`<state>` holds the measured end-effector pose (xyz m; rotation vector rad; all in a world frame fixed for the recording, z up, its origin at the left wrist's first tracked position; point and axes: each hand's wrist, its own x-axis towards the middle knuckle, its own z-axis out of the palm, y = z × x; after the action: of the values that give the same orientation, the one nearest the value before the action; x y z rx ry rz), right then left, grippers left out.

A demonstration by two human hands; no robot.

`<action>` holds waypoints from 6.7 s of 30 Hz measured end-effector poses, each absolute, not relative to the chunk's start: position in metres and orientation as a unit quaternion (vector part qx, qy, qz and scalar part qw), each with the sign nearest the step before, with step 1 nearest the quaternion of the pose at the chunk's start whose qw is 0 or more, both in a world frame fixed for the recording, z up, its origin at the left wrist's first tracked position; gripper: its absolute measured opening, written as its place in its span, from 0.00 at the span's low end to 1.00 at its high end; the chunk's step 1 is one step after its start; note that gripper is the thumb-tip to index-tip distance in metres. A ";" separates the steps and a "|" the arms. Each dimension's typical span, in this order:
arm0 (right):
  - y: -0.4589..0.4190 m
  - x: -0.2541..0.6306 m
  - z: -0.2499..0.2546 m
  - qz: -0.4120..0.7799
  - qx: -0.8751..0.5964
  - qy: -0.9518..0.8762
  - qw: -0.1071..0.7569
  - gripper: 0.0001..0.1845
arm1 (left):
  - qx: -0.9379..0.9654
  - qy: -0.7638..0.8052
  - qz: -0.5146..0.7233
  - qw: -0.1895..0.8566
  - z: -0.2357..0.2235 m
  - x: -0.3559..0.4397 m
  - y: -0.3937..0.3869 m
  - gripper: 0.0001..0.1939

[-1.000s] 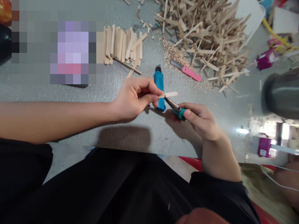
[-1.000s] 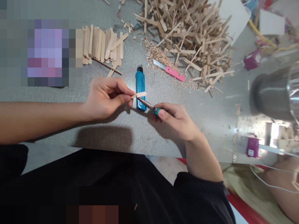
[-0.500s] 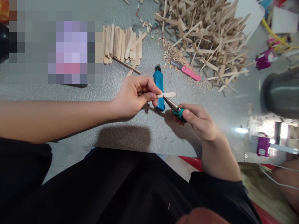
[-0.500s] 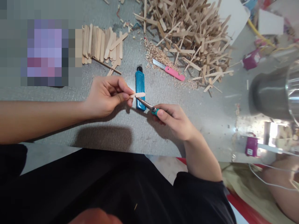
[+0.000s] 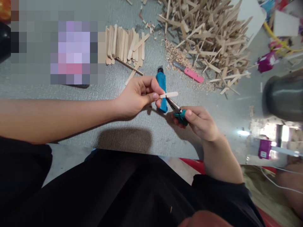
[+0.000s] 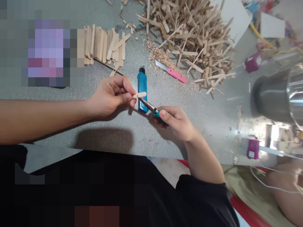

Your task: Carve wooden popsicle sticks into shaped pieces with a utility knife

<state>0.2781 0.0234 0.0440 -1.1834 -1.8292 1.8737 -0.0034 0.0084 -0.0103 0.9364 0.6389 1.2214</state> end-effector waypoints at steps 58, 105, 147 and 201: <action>0.014 0.265 0.025 -0.014 -0.399 -0.880 0.257 0.17 | 0.323 0.461 0.527 0.636 0.016 0.000 0.002 0.08; 0.036 0.277 0.027 0.222 -0.375 -0.863 0.256 0.21 | 0.443 0.442 0.587 0.513 0.005 -0.002 -0.001 0.05; 0.022 0.282 0.046 0.617 -0.401 -0.648 0.197 0.18 | 0.486 0.311 0.558 0.596 0.002 -0.002 -0.003 0.26; 0.018 0.281 0.033 0.495 -0.498 -0.649 0.293 0.29 | 0.447 0.380 0.572 0.573 -0.015 -0.004 0.005 0.18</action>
<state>0.2805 0.0176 0.0326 -1.3264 -1.7296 1.3175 -0.0040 0.0046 -0.0153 1.0479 0.8913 1.3407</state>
